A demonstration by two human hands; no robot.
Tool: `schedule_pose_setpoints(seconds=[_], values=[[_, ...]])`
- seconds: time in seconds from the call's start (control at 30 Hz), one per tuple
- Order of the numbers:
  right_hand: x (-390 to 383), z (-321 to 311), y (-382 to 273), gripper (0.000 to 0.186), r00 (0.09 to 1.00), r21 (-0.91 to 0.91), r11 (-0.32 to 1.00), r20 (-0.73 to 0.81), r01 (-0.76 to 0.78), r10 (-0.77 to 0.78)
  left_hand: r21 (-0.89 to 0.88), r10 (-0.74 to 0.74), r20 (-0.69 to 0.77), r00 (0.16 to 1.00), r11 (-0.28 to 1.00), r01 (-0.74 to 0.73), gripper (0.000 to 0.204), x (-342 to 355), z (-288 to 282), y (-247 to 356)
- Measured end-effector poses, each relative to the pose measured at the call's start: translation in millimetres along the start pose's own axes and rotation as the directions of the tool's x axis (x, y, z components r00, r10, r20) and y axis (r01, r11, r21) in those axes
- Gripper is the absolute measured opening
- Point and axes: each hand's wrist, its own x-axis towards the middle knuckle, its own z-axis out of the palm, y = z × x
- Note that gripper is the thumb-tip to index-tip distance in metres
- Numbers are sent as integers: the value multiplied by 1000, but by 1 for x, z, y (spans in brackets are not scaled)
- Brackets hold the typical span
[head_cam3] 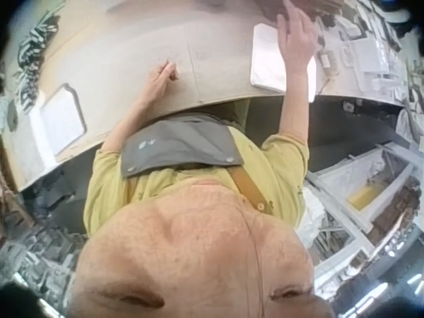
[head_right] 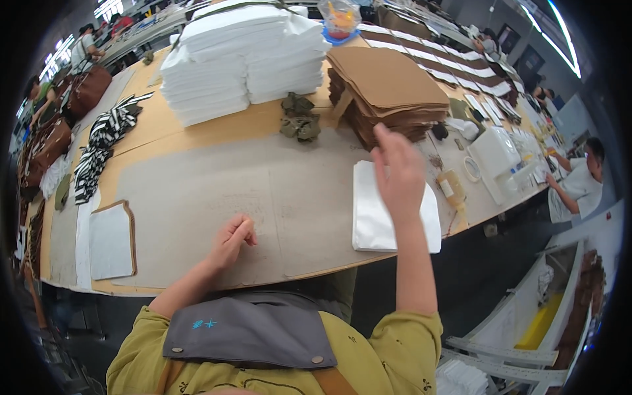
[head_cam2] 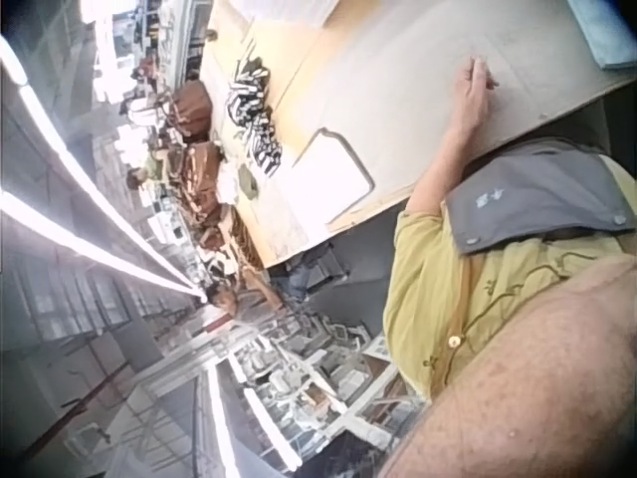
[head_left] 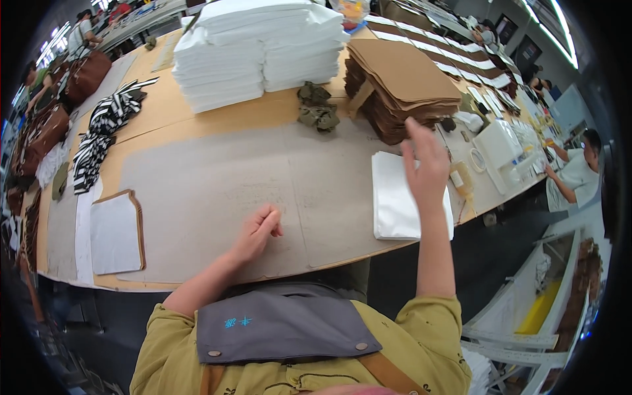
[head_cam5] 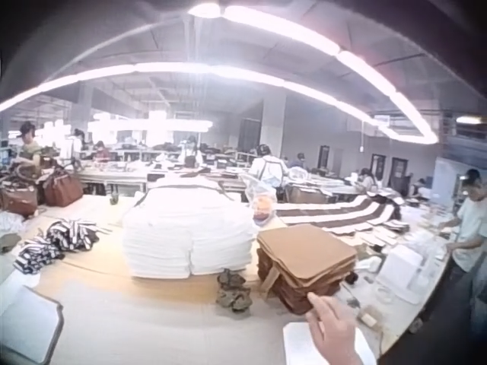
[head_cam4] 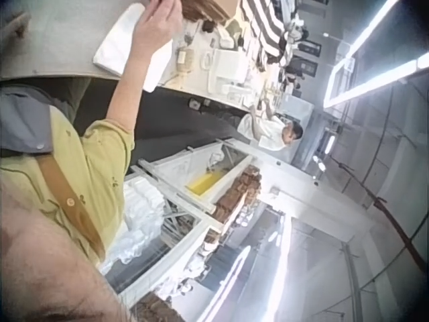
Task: Applying glue to a piece of brown leather and attaching a white fabric lining to it.
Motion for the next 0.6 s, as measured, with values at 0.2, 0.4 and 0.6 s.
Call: schedule_pose_setpoints(seconds=[0.2, 0.4, 0.6], values=[[54, 32, 81, 27, 991, 109, 987, 73, -116, 108, 196, 12, -20, 1000, 981, -8, 27, 11, -5, -5], [70, 32, 88, 16, 988, 122, 991, 138, 57, -74, 277, -11, 2, 1000, 961, 10, 22, 9, -2, -2], [80, 33, 84, 10, 990, 78, 992, 95, 99, -106, 311, 1, 18, 1000, 950, -6, 20, 9, -1, 4]])
